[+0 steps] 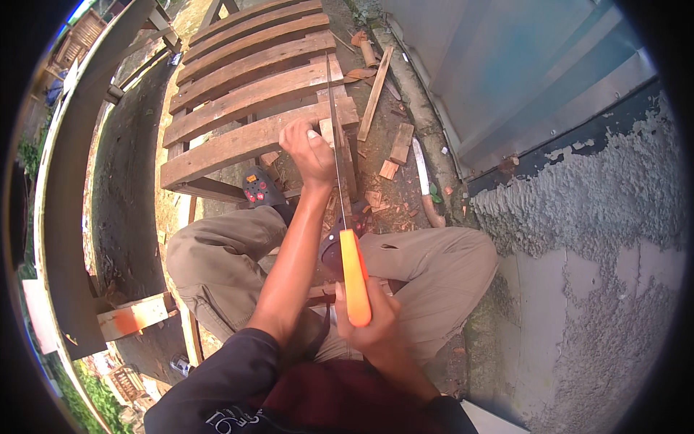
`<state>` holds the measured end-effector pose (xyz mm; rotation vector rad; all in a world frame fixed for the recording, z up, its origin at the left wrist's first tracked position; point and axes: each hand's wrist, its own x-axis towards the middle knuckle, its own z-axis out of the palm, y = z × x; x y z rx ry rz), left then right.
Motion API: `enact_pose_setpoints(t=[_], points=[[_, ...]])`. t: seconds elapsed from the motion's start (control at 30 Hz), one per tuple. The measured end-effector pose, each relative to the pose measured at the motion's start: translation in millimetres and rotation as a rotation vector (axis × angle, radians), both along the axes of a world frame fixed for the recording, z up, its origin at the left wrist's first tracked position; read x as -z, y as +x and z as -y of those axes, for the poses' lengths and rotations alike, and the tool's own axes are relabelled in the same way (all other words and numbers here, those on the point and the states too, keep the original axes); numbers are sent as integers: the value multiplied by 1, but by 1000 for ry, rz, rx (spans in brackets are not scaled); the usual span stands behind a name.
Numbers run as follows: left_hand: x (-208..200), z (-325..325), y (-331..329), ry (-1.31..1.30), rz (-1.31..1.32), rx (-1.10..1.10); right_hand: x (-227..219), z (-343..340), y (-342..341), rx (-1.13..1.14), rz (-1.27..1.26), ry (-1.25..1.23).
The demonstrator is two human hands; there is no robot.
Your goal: The person uses a hand saw to cut a small wooden block placed on a wooden pallet. They hold the block with one hand and saw with the other, then inspect the cut piece.
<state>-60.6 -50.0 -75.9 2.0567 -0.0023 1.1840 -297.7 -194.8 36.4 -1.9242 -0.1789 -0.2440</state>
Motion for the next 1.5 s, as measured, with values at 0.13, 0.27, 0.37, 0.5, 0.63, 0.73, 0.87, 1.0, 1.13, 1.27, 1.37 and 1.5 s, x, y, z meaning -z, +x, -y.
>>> enact_pose_setpoints(t=[0.13, 0.27, 0.37, 0.5, 0.63, 0.73, 0.87, 1.0, 1.13, 1.27, 1.37, 1.5], points=[[-4, 5, 0, -42, 25, 1, 1, 34, -56, -103, 30, -151], [-1, 7, -1, -34, 43, 29, 20, 2, 31, 68, -197, 299], [1, 3, 1, -11, 26, 24, 8, -38, 129, 51, -27, 240], [-3, -3, -3, -2, 10, 29, 21, -26, 89, 64, -108, 294], [-3, 0, 5, -15, 49, 6, 29, 16, -45, -47, 163, -244], [-3, -1, 1, -5, 62, 3, 50, 29, -82, -20, 59, -117], [-8, 0, -2, -3, -9, 60, 63, 18, -73, -56, 202, -204], [-18, -7, -6, -3, -98, 93, 71, 29, -75, -99, 14, 145], [-25, 2, -7, -3, -30, 61, 75, 36, -66, -198, 10, 117], [-19, 2, -1, -36, -131, -19, 88, 30, -63, -198, -20, 178], [-16, 2, 1, -51, -47, 28, 87, 29, -76, -116, -66, 50], [-18, 6, -1, -102, -67, 37, 103, 36, -100, -75, -27, 54]])
